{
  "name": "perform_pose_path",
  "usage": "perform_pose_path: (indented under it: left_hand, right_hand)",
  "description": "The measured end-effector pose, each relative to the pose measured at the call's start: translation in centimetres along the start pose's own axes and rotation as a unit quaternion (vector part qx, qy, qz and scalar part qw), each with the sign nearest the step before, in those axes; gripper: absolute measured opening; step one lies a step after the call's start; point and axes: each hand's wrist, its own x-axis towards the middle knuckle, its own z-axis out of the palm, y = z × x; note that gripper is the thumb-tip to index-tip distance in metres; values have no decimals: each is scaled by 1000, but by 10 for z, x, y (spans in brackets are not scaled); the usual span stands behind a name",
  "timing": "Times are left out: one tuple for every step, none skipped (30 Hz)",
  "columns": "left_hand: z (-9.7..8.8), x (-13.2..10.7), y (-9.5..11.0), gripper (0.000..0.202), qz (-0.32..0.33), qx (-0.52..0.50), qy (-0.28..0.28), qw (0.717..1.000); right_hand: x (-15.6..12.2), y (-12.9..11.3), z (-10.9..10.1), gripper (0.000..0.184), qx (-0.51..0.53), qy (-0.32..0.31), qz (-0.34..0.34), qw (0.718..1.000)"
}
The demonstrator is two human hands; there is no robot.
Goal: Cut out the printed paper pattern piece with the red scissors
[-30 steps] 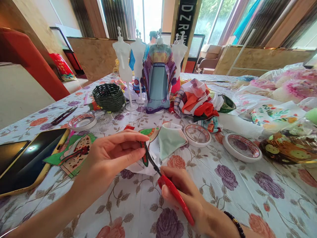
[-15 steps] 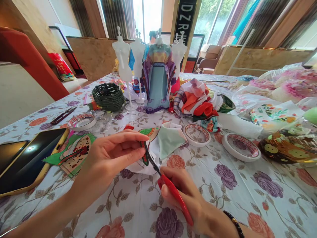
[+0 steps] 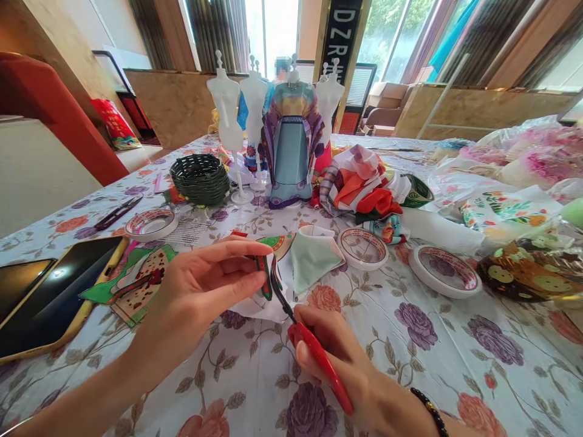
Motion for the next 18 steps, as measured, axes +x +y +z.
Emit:
perform_pose_path:
  left_hand:
    - [0,0,0,18,1,-1,1,1000]
    - [0,-1,0,18,1,-1,1,1000]
    - [0,-1,1,19,1,-1,0,1000]
    - [0,-1,1,19,-1,0,2,1000]
    - [0,-1,1,19,-4,2,5,1000]
    - [0,-1,2,19,-7,4,8,1000]
    - [0,-1,2,20,-10,5,11,1000]
    - [0,-1,2,20,-11,7,13,1000]
    - [0,0,3,21,-13,9,14,1000]
    - [0,0,3,22,-14,13,14,1000]
    - [0,0,3,23,-14,16,15,1000]
    - [0,0,4,24,-13,20,18,1000]
    - [0,0,4,25,-12,25,21,999]
    - [-1,0,5,26,-10,28,23,999]
    - [-1,0,5,26,-9,30,26,999]
    - [-1,0,6,26,-7,32,27,999]
    - [-1,0,7,26,-7,33,27,999]
    - [-1,0,8,26,-7,35,27,999]
  right_hand:
    - [0,0,0,53,2,3,-1,1000]
    - [-1,0,0,53,3,5,-1,1000]
    - [-1,1,0,53,3,9,4,1000]
    - [-2,1,0,52,3,16,10,1000]
    - [-3,1,-1,52,3,23,18,1000]
    - [-3,1,-1,52,2,29,27,999]
    - [-4,1,-1,53,1,34,32,999]
    - [-4,1,-1,54,0,36,34,999]
    - [-4,1,-2,55,0,33,34,999]
    - [-4,1,-2,56,0,29,34,999]
    - [-3,1,-2,55,1,28,35,999]
    - [-3,1,-2,54,-1,28,31,999]
    - [-3,1,-2,54,-6,31,29,999]
    - [-3,0,-2,53,-15,33,31,999]
    - [-3,0,-2,52,-23,33,33,999]
    - [-4,0,-2,52,-29,32,38,998]
    - [-4,-1,-2,52,-32,27,44,998]
    - [-5,-2,-2,52,-33,24,50,998]
